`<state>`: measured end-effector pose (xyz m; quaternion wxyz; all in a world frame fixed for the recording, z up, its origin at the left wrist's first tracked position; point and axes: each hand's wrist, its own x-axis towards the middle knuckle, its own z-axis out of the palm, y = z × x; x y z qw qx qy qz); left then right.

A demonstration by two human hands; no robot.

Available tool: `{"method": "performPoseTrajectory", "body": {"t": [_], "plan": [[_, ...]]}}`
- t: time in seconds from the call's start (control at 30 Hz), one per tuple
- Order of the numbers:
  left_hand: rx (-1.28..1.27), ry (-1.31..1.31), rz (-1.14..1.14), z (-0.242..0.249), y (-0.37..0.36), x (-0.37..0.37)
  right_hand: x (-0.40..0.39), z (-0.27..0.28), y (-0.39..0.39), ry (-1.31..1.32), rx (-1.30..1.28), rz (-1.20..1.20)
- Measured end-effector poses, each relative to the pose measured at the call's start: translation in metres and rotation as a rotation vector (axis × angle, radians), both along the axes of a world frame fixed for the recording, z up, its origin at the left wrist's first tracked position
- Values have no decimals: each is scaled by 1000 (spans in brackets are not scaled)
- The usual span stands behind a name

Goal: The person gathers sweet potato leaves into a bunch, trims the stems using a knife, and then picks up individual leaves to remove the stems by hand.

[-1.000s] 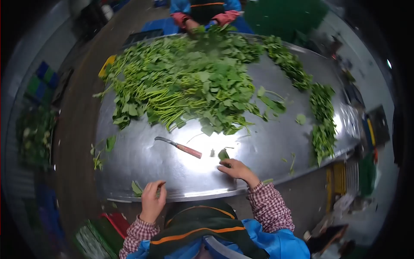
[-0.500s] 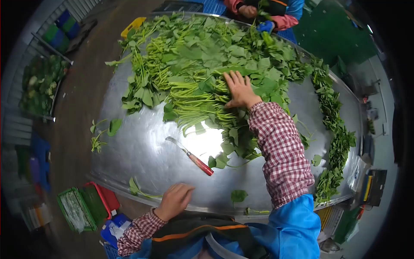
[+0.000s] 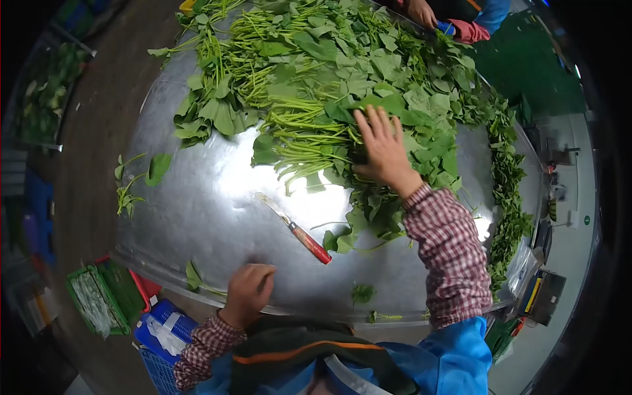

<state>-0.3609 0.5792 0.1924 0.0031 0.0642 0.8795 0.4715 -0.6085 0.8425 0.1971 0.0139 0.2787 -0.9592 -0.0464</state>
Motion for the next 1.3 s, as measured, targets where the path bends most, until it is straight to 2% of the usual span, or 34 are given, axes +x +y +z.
{"method": "performPoseTrajectory", "body": {"t": [0.07,0.17,0.27,0.33,0.37,0.4,0.43,0.47,0.5,0.6,0.7,0.83,0.97,1.03,1.07,1.13,1.2,1.23,1.3], "plan": [[44,8,-47,5,5,-1,-19,-16,0,87,67,-11],[8,-4,-32,3,-3,7,-28,-8,7,-100,71,-202],[-33,-24,52,-2,-15,14,-12,14,37,-84,-132,-180],[-32,-27,92,-5,-19,15,5,36,67,143,-394,-212],[-18,-37,102,-5,-20,15,8,45,88,125,-651,-340],[-4,-42,109,-4,-20,15,25,70,93,-1,-1184,-495],[-3,-50,83,-2,-20,12,33,76,117,93,-1404,-540],[-9,-34,48,0,-18,8,44,82,140,182,-1521,-652],[-16,-18,8,2,-15,4,54,82,164,200,-1787,-641],[-18,41,-95,11,3,-6,104,100,208,223,-2013,-723],[-23,114,-222,26,20,-21,154,126,197,191,-2239,-507],[34,237,-373,62,62,-42,208,153,188,246,-2412,-269],[-44,316,-468,66,117,-65,240,139,176,202,-2547,-274],[-85,295,-489,51,144,-79,251,130,165,128,-2668,-250],[-105,399,-464,39,152,-87,256,126,159,96,-2726,-236],[-73,169,-487,-8,152,-108,264,115,159,112,-2726,-278],[106,264,-412,-30,139,-124,280,107,172,145,-2701,-277],[72,235,-366,-27,129,-131,284,111,170,334,-2639,-381],[3,100,-275,-35,102,-155,298,120,177,391,-2618,-424]]}}
